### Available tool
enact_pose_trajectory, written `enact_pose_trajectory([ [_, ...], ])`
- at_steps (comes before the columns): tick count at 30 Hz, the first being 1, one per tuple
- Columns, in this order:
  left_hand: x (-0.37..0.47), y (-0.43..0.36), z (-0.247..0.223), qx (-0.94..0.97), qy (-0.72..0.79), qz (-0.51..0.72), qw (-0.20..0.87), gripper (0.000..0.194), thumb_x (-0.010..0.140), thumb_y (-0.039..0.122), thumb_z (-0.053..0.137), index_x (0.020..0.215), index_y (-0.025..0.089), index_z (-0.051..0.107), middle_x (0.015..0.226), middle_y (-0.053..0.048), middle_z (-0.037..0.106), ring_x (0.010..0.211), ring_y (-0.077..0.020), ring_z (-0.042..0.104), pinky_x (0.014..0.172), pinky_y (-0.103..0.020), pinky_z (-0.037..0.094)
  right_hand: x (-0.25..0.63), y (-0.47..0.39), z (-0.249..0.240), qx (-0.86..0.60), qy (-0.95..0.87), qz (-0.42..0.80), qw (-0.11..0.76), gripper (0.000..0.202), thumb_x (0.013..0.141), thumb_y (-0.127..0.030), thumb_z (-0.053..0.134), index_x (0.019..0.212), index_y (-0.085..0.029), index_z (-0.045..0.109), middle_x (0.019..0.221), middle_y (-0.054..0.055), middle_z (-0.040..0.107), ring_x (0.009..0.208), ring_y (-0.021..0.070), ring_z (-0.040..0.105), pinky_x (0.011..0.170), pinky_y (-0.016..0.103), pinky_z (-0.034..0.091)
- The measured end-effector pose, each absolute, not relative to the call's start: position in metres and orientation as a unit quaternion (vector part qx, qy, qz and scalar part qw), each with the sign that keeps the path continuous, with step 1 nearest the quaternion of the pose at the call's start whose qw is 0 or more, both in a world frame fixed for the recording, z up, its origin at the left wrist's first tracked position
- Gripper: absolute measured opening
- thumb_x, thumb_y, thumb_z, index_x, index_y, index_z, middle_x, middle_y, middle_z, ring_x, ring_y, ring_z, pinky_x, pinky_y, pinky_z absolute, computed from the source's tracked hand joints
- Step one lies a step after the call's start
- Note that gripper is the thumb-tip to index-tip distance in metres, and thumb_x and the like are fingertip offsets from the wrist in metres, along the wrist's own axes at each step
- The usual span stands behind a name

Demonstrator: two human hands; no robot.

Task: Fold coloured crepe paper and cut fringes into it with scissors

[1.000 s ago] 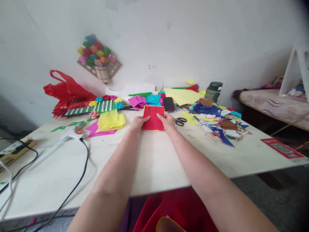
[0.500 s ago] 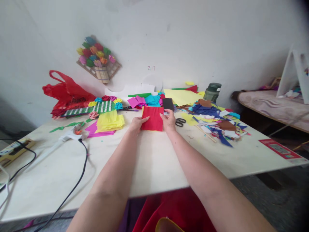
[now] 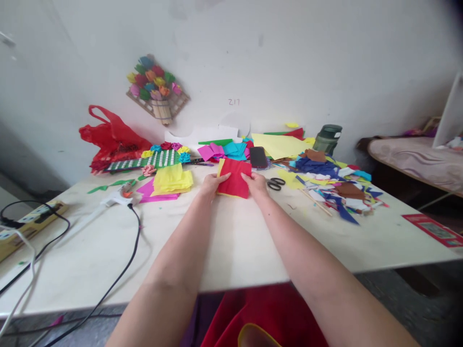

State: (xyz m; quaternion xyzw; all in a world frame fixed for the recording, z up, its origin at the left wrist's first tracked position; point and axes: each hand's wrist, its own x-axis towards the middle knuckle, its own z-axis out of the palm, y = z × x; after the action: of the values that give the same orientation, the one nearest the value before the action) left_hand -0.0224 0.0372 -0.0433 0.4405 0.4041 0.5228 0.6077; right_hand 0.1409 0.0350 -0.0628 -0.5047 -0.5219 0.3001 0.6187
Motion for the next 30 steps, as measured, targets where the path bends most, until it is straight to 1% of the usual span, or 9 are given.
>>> enact_pose_trajectory([
  [5, -0.027, 0.034, -0.040, 0.435, 0.405, 0.515, 0.617, 0.034, 0.049, 0.031, 0.079, 0.071, 0.011, 0.063, 0.072, -0.010, 0.068, 0.069, -0.0215, 0.065, 0.065, -0.030, 0.052, 0.141, 0.037, -0.066, -0.489, -0.446, 0.354, 0.661, 0.036, 0.058, -0.047, 0.063, 0.074, -0.015, 0.065, 0.058, 0.001, 0.063, 0.063, 0.0200, 0.060, 0.058, 0.031, 0.048],
  [9, -0.032, 0.034, -0.038, 0.447, 0.427, 0.486, 0.618, 0.026, 0.053, 0.029, 0.076, 0.063, 0.012, 0.060, 0.063, -0.007, 0.065, 0.059, -0.0162, 0.062, 0.054, -0.024, 0.048, 0.142, 0.040, -0.068, -0.473, -0.414, 0.376, 0.681, 0.036, 0.059, -0.045, 0.062, 0.079, -0.016, 0.064, 0.062, 0.002, 0.065, 0.064, 0.0206, 0.062, 0.059, 0.033, 0.050],
  [11, -0.034, 0.034, -0.036, 0.455, 0.435, 0.488, 0.605, 0.024, 0.056, 0.030, 0.074, 0.063, 0.012, 0.060, 0.062, -0.006, 0.064, 0.056, -0.0146, 0.060, 0.051, -0.023, 0.047, 0.142, 0.041, -0.068, -0.468, -0.411, 0.379, 0.684, 0.035, 0.060, -0.044, 0.061, 0.081, -0.016, 0.064, 0.064, 0.003, 0.066, 0.066, 0.0211, 0.062, 0.060, 0.034, 0.050],
  [14, -0.034, 0.033, -0.030, 0.469, 0.445, 0.498, 0.578, 0.025, 0.061, 0.034, 0.069, 0.069, 0.012, 0.062, 0.065, -0.006, 0.064, 0.057, -0.0151, 0.060, 0.052, -0.026, 0.049, 0.140, 0.041, -0.066, -0.456, -0.396, 0.388, 0.696, 0.034, 0.062, -0.042, 0.060, 0.084, -0.016, 0.063, 0.069, 0.003, 0.067, 0.070, 0.0213, 0.063, 0.062, 0.034, 0.051],
  [17, -0.035, 0.033, -0.022, 0.492, 0.467, 0.509, 0.531, 0.025, 0.063, 0.035, 0.068, 0.069, 0.011, 0.062, 0.066, -0.006, 0.063, 0.058, -0.0158, 0.059, 0.055, -0.030, 0.052, 0.138, 0.039, -0.063, -0.428, -0.352, 0.412, 0.723, 0.032, 0.062, -0.036, 0.061, 0.087, -0.016, 0.061, 0.074, 0.003, 0.068, 0.072, 0.0201, 0.063, 0.063, 0.033, 0.051],
  [20, -0.046, 0.037, -0.012, 0.505, 0.499, 0.531, 0.464, 0.023, 0.062, 0.033, 0.068, 0.070, 0.012, 0.063, 0.065, -0.005, 0.062, 0.059, -0.0160, 0.059, 0.056, -0.031, 0.053, 0.139, 0.039, -0.062, -0.419, -0.321, 0.426, 0.734, 0.029, 0.061, -0.032, 0.061, 0.086, -0.016, 0.060, 0.074, 0.003, 0.067, 0.071, 0.0192, 0.063, 0.063, 0.032, 0.051],
  [24, -0.083, 0.046, 0.006, 0.475, 0.543, 0.590, 0.363, 0.014, 0.064, 0.028, 0.065, 0.065, 0.014, 0.061, 0.059, -0.001, 0.056, 0.057, -0.0146, 0.058, 0.057, -0.030, 0.053, 0.141, 0.042, -0.068, -0.449, -0.320, 0.422, 0.719, 0.029, 0.061, -0.034, 0.061, 0.083, -0.016, 0.060, 0.072, 0.003, 0.067, 0.067, 0.0194, 0.063, 0.059, 0.032, 0.051],
  [27, -0.122, 0.053, 0.015, 0.450, 0.578, 0.618, 0.285, 0.012, 0.069, 0.025, 0.059, 0.065, 0.013, 0.060, 0.058, 0.000, 0.053, 0.055, -0.0135, 0.056, 0.055, -0.029, 0.052, 0.140, 0.043, -0.072, -0.469, -0.335, 0.415, 0.704, 0.030, 0.061, -0.037, 0.062, 0.083, -0.016, 0.060, 0.072, 0.003, 0.067, 0.066, 0.0196, 0.063, 0.057, 0.032, 0.051],
  [30, -0.158, 0.059, 0.017, 0.399, 0.611, 0.641, 0.239, 0.012, 0.070, 0.024, 0.057, 0.066, 0.013, 0.058, 0.060, -0.001, 0.051, 0.056, -0.0135, 0.055, 0.053, -0.030, 0.053, 0.138, 0.040, -0.071, -0.475, -0.354, 0.414, 0.692, 0.029, 0.062, -0.037, 0.060, 0.082, -0.017, 0.060, 0.070, 0.003, 0.066, 0.065, 0.0195, 0.062, 0.058, 0.033, 0.051],
])
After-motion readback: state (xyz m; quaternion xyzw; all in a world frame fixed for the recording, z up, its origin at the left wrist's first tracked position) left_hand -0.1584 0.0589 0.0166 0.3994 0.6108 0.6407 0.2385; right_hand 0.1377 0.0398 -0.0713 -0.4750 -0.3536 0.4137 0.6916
